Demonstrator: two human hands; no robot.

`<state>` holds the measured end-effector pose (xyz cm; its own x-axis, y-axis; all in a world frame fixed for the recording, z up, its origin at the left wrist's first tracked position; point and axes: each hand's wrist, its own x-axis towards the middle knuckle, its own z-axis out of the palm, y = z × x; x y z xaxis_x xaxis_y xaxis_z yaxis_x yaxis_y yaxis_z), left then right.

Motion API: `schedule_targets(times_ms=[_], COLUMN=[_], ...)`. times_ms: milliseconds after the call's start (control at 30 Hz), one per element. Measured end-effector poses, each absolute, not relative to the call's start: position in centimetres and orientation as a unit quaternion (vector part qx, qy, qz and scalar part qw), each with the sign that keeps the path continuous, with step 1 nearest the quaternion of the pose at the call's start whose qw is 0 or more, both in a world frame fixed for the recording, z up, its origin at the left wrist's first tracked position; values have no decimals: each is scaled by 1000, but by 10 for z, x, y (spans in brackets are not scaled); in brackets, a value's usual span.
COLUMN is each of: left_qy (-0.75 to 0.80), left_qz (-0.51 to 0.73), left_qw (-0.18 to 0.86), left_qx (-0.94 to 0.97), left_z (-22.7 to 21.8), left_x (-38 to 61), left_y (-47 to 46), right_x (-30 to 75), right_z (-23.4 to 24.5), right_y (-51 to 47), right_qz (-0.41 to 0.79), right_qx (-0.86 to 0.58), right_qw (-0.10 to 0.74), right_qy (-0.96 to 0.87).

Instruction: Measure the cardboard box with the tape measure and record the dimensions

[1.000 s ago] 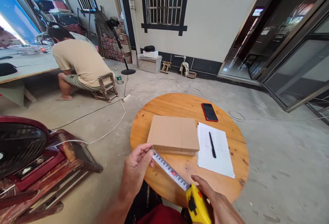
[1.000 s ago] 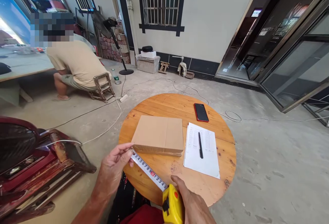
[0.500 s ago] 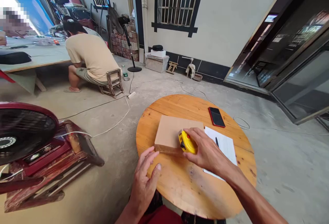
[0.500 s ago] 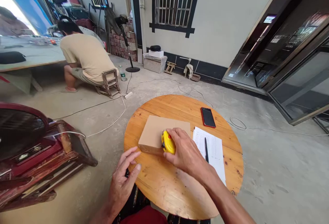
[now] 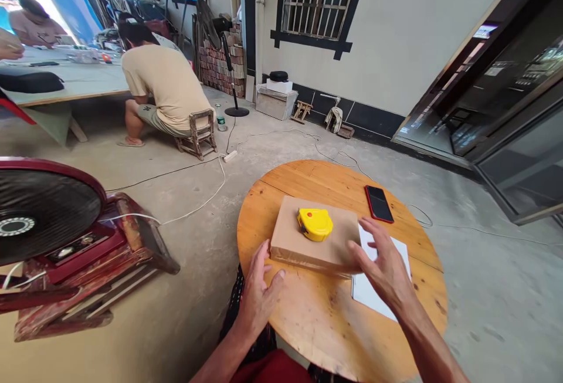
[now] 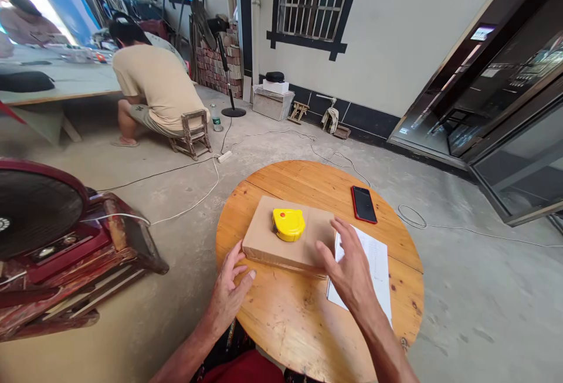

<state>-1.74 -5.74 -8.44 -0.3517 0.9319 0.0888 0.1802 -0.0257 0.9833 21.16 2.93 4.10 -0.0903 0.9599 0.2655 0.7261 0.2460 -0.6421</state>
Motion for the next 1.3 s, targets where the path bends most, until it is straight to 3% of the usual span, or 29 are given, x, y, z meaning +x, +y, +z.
schedule_targets(times_ms=[100, 200, 433, 533, 633, 767, 1000, 1133, 1300], left_qy=[607, 599, 602, 606, 634, 665, 465, 414, 422], left_qz=[556, 579, 603, 605, 596, 526, 458, 440, 343], left_qw=[359, 364, 349, 335, 286, 215, 109, 93, 137], left_qx=[441, 417, 391, 392, 402, 484, 750, 791, 828], left_z=[-90, -91, -72, -74, -85, -100, -109, -104, -84], left_x=[-9, -7, -37, -46, -42, -12, 54, 78, 105], left_y=[-54, -45, 4, 8, -16, -63, -71, -55, -55], right_x=[225, 216, 186, 206, 253, 309, 295, 304, 342], right_z=[13, -5, -20, -23, -24, -28, -44, -45, -29], right_y=[9, -6, -2, 5, 11, 19, 23, 5, -46], right_qz=[291, 385, 435, 378, 235, 159, 76, 116, 302], right_qx=[-648, -605, -528, -553, -675, -756, -769, -715, -635], right_qw=[370, 388, 445, 413, 285, 194, 123, 249, 471], right_qy=[-599, -578, -578, -617, -638, -604, -623, -643, -532])
